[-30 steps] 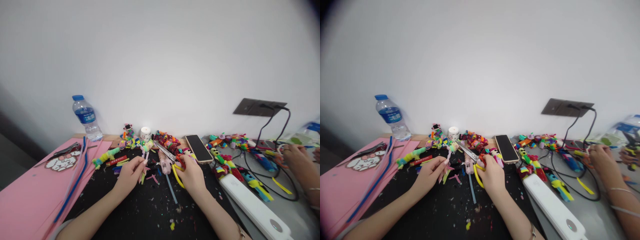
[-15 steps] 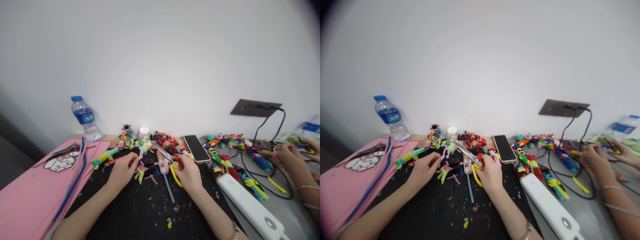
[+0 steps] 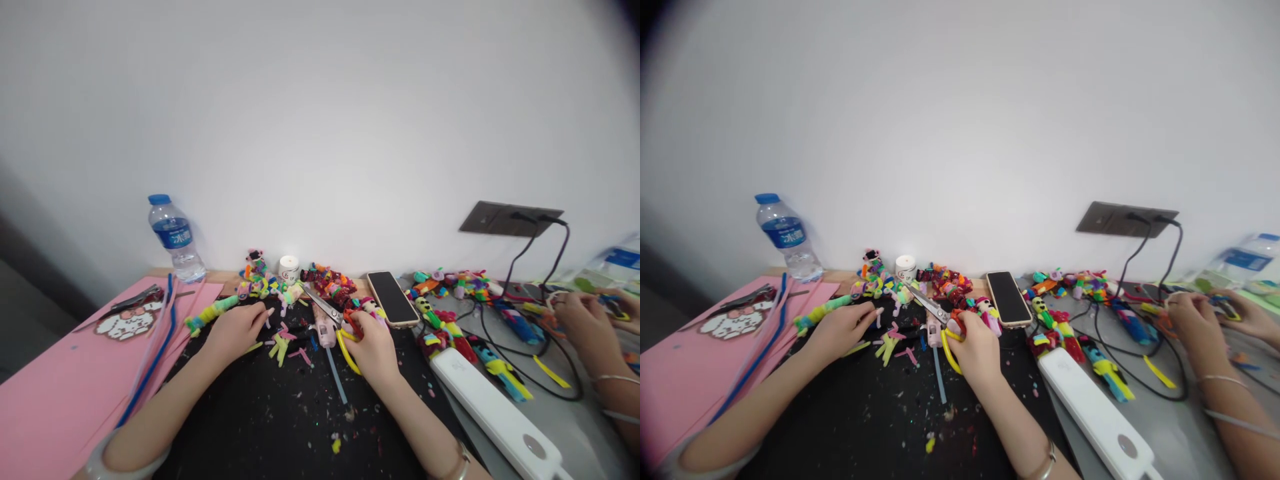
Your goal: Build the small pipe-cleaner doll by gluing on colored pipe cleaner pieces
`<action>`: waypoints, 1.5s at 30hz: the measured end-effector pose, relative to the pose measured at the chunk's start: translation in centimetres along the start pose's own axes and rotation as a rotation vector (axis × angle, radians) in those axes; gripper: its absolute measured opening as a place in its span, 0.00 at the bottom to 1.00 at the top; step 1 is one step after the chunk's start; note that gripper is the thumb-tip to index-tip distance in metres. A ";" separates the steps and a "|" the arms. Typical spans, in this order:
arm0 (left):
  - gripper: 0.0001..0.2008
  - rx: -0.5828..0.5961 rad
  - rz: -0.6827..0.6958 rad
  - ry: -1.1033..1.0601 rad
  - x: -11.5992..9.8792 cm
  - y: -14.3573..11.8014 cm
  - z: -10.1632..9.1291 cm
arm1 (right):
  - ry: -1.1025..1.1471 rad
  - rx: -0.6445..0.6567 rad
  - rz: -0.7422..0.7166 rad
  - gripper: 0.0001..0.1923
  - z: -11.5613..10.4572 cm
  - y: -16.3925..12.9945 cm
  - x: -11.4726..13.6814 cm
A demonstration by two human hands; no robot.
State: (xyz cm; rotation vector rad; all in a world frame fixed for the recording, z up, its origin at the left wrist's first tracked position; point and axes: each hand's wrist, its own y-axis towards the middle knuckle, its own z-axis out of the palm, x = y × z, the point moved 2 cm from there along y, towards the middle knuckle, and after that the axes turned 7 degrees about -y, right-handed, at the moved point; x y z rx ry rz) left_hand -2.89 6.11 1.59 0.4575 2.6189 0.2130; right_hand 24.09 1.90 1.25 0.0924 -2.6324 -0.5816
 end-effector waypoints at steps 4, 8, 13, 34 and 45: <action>0.17 -0.127 -0.027 -0.453 0.2 0.0 0.2 | 0.015 -0.010 -0.013 0.11 0.1 0.0 0.0; 0.15 -0.142 -0.093 -0.820 0.0 0.2 0.6 | 0.025 -0.018 -0.016 0.11 0.1 -0.1 -0.1; 0.13 -0.123 -0.175 -0.889 -0.3 0.3 0.6 | 0.045 -0.020 -0.025 0.09 -0.1 -0.1 0.3; 0.21 -0.202 -0.233 -1.018 0.0 -0.2 0.8 | 0.052 -0.053 -0.025 0.09 -0.2 -0.4 -0.2; 0.18 -0.153 -0.205 -1.083 0.5 0.3 1.2 | 0.135 -0.043 0.014 0.11 0.2 -0.2 -1.1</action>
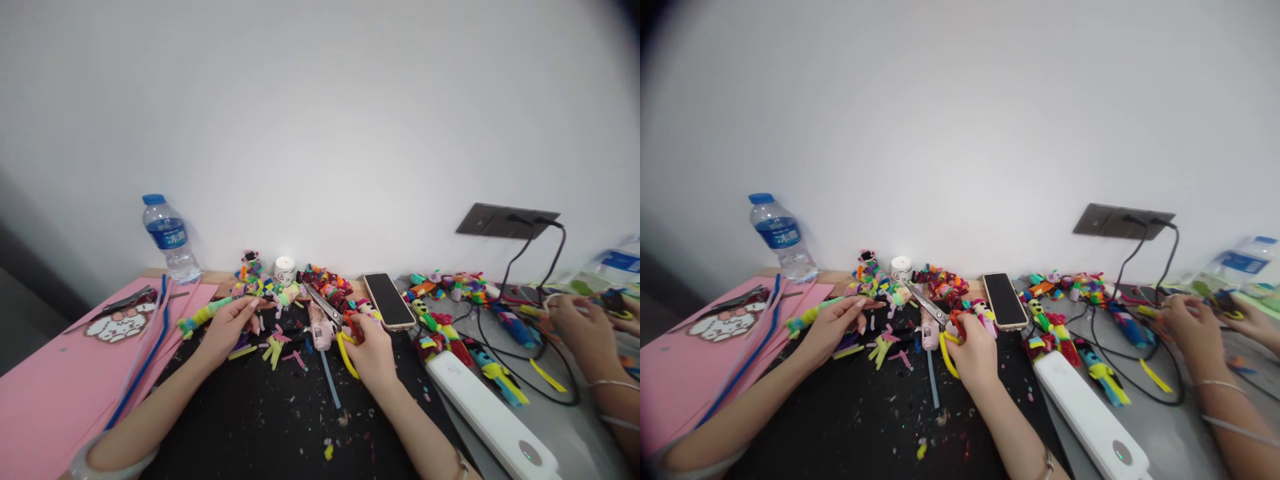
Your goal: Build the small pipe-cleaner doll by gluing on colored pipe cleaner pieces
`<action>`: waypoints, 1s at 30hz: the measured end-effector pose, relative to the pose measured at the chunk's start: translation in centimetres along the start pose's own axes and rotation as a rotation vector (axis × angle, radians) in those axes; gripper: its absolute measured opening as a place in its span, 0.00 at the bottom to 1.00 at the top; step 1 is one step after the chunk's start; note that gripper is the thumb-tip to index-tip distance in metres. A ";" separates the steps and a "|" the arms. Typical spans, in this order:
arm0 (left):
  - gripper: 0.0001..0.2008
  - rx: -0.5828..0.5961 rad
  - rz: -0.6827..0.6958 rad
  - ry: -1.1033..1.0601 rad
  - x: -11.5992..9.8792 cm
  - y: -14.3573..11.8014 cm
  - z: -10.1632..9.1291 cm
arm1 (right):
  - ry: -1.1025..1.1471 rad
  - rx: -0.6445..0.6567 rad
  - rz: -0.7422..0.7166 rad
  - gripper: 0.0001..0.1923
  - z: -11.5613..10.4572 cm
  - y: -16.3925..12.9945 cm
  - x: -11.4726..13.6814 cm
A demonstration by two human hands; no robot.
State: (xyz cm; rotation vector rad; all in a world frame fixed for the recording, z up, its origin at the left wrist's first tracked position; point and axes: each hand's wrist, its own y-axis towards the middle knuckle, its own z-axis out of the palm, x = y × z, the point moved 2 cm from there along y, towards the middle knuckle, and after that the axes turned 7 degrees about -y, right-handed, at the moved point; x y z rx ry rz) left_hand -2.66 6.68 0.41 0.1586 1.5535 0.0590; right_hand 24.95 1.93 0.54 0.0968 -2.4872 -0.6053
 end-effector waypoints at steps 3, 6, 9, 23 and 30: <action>0.18 0.005 -0.008 0.027 0.0 0.0 0.0 | 0.010 -0.006 -0.014 0.10 0.0 0.0 0.0; 0.18 0.007 -0.029 0.021 -0.1 -0.1 0.1 | -0.005 -0.007 -0.022 0.10 0.0 0.0 0.2; 0.18 0.010 -0.049 0.004 -0.3 -0.2 0.2 | -0.018 -0.009 -0.021 0.11 0.0 0.0 0.2; 0.14 -0.035 -0.034 -0.209 0.1 -0.2 0.2 | -0.018 -0.010 -0.034 0.10 -0.1 -0.2 0.4; 0.07 -0.021 -0.018 -0.245 0.6 -0.2 -0.1 | -0.033 0.001 -0.039 0.12 -0.2 -0.1 0.7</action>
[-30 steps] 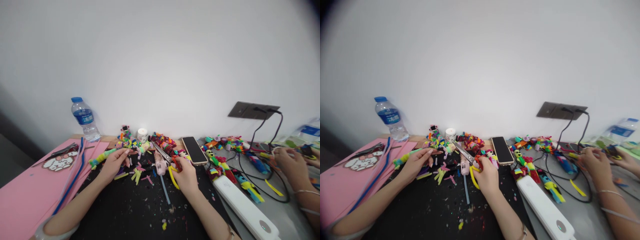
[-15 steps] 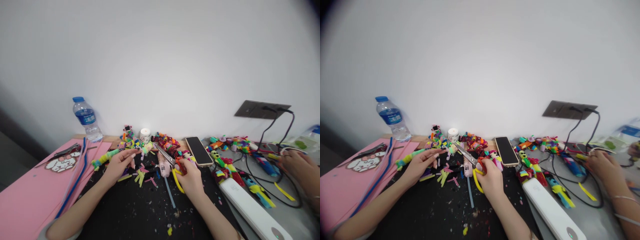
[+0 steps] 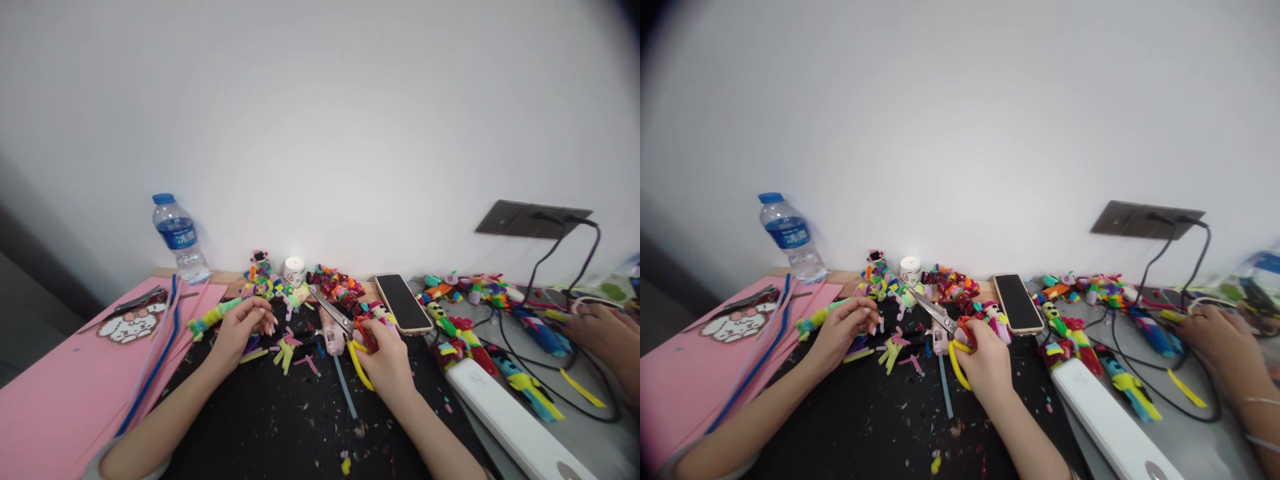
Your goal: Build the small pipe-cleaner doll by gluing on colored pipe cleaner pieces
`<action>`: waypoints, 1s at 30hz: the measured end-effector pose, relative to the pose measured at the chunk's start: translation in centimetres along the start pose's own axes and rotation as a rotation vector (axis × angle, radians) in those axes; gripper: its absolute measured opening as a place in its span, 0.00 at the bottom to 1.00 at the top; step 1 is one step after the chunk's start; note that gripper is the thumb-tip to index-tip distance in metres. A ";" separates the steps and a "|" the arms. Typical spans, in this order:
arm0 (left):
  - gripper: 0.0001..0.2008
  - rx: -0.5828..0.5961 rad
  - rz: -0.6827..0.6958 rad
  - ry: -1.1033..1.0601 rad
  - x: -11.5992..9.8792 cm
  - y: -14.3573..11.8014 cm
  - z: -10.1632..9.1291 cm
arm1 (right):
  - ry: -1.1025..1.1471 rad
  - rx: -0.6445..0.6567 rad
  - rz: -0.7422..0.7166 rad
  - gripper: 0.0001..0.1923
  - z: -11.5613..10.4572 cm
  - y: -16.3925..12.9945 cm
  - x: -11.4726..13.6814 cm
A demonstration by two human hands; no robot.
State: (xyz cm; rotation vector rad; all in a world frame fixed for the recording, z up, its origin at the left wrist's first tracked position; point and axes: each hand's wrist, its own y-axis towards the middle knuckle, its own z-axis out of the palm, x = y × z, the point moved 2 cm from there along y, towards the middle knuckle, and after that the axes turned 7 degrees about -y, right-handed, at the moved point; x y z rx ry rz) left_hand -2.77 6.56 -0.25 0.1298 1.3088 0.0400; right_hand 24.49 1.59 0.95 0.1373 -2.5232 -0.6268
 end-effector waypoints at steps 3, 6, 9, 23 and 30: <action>0.09 0.012 -0.014 0.003 -0.1 0.0 0.1 | 0.001 -0.001 -0.004 0.12 0.0 0.0 0.0; 0.11 -0.007 -0.020 -0.051 -0.2 0.0 0.3 | 0.000 -0.003 -0.007 0.12 0.0 0.0 0.0; 0.10 -0.023 -0.027 -0.122 -0.2 0.0 0.3 | 0.007 0.003 -0.014 0.12 0.0 0.0 0.1; 0.06 0.024 -0.007 -0.164 0.1 -0.1 0.0 | -0.006 0.015 -0.013 0.10 0.1 -0.2 0.1; 0.17 -0.093 -0.108 -0.132 -0.1 -0.1 0.7 | 0.004 0.025 -0.017 0.11 0.0 -0.1 0.2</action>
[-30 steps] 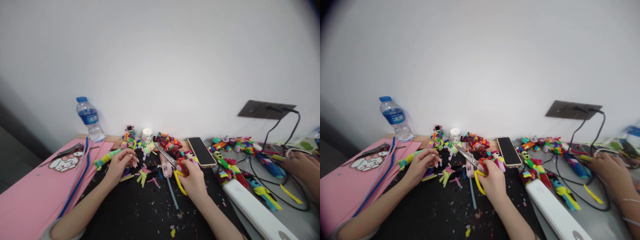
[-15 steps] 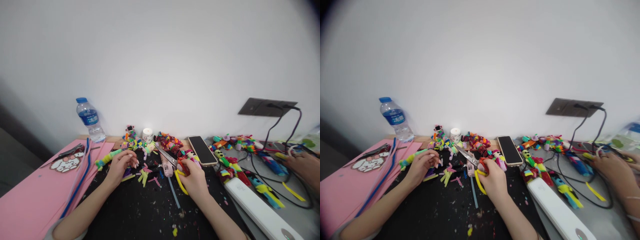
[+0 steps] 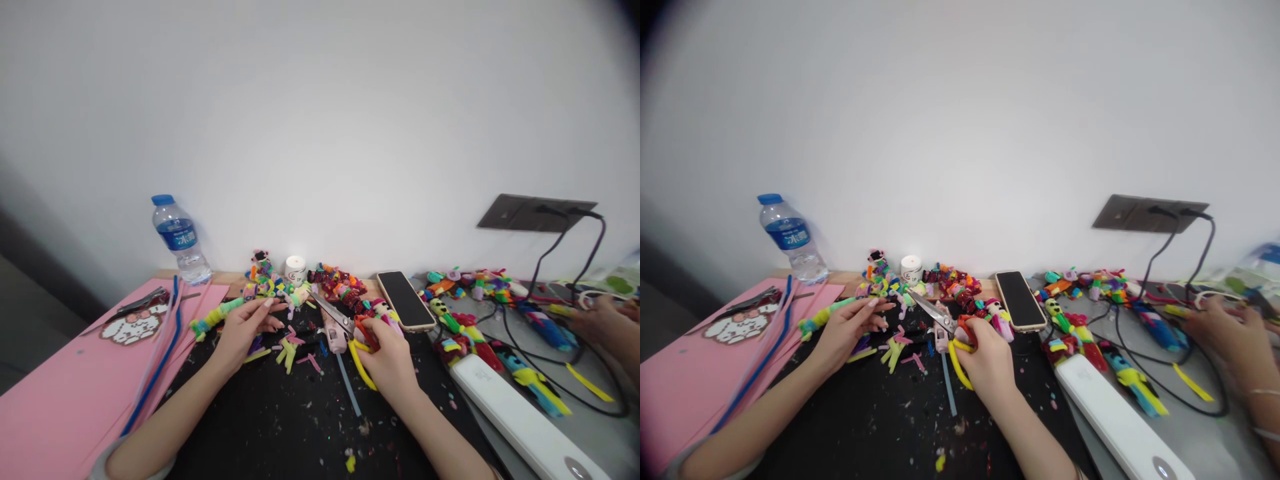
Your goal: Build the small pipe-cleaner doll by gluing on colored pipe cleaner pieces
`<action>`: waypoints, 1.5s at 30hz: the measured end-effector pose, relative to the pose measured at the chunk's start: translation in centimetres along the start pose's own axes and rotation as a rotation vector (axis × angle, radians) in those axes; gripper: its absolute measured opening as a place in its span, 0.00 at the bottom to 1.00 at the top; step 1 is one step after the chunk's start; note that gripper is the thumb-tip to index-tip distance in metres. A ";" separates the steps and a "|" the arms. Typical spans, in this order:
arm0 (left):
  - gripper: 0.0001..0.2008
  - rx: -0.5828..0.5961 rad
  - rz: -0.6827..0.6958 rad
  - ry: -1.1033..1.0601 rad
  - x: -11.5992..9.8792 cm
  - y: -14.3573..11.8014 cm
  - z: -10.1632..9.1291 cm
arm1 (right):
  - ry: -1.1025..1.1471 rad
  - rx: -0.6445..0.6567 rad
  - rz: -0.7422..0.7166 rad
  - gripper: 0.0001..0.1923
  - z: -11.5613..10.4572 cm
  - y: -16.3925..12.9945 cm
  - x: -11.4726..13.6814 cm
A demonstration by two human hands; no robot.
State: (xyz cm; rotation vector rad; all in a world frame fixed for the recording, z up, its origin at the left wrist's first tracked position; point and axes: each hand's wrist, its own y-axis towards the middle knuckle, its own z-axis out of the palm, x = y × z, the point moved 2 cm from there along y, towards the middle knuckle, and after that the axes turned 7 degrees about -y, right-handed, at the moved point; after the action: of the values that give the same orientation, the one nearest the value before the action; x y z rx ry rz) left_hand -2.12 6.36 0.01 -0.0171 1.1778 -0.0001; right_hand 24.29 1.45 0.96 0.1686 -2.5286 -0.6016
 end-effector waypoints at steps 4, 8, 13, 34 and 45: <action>0.19 0.082 -0.084 -0.111 -0.3 -0.2 0.6 | -0.005 0.009 -0.004 0.11 0.0 0.0 0.0; 0.16 0.129 -0.117 -0.177 -0.4 -0.4 0.8 | -0.016 0.001 0.004 0.11 0.2 -0.1 -0.1; 0.15 0.139 -0.132 -0.169 -0.2 -0.5 0.9 | -0.002 -0.016 -0.006 0.11 0.3 -0.2 -0.3; 0.18 0.112 -0.139 -0.093 0.1 -0.6 0.8 | -0.004 0.016 0.003 0.12 0.2 -0.1 -0.1; 0.18 0.075 -0.133 0.002 0.4 -0.3 0.6 | -0.019 0.006 -0.003 0.12 0.1 -0.1 -0.1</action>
State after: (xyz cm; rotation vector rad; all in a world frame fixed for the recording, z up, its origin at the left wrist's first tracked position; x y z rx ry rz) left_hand -1.44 6.10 -0.17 -0.0295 1.1760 -0.1614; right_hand 24.27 1.43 0.78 0.1693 -2.5492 -0.5995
